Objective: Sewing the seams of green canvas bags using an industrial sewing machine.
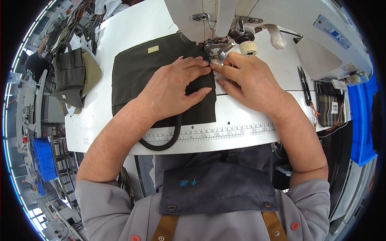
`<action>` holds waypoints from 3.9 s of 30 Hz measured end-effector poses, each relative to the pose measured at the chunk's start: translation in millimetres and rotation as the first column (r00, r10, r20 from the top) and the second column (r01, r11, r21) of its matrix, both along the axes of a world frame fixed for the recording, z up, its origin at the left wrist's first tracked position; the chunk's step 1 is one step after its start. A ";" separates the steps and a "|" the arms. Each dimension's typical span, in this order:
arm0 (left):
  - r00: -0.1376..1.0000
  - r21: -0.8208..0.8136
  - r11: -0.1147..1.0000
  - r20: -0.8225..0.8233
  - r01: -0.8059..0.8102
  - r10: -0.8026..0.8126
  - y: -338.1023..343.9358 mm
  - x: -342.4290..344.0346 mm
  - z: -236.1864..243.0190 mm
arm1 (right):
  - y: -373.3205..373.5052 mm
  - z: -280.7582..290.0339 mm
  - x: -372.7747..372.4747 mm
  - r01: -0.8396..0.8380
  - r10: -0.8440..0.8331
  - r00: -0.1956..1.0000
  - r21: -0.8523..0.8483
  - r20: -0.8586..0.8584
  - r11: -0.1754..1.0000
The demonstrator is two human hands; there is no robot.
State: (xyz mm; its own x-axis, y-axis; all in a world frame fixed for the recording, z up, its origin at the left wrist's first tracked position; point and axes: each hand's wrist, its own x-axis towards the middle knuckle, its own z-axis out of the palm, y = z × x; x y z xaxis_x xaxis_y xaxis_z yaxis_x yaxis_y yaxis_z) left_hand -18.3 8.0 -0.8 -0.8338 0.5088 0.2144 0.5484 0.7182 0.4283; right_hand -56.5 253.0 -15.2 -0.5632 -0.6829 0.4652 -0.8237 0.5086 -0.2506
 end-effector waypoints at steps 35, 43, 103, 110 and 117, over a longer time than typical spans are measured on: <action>0.991 -0.130 0.991 -0.132 -0.040 0.023 -4.6 8.0 -4.1 | 1.4 -3.8 -2.3 -0.042 0.043 0.999 -0.016 0.026 0.999; 0.985 -0.113 0.992 -0.168 -0.052 0.033 -9.0 -13.4 -9.9 | 1.6 -5.0 -4.0 0.007 -0.008 1.000 0.040 0.026 0.999; 0.529 0.831 -0.066 0.410 -0.552 0.743 -222.2 309.2 82.7 | 8.2 -6.0 -5.0 -0.004 0.017 0.973 -0.057 0.229 0.998; 0.390 0.793 -0.241 0.508 -0.560 0.768 -271.1 386.2 46.2 | 10.5 -9.5 -10.3 -0.007 0.011 0.975 -0.022 0.224 1.000; 0.121 0.729 -0.535 0.632 -0.427 0.766 -323.9 487.9 -0.9 | 18.0 -14.5 -20.7 -0.005 -0.006 0.974 0.047 0.228 0.999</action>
State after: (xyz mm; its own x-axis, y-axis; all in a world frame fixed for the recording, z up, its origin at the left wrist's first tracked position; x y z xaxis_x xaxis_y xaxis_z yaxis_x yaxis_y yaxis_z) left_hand 469.6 -315.9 -1.7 -0.1260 -0.9870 -0.0996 0.1435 -0.1174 0.9827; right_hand -77.2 271.0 -29.8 -0.6509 -0.7006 0.2924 -0.7476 0.5244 -0.4076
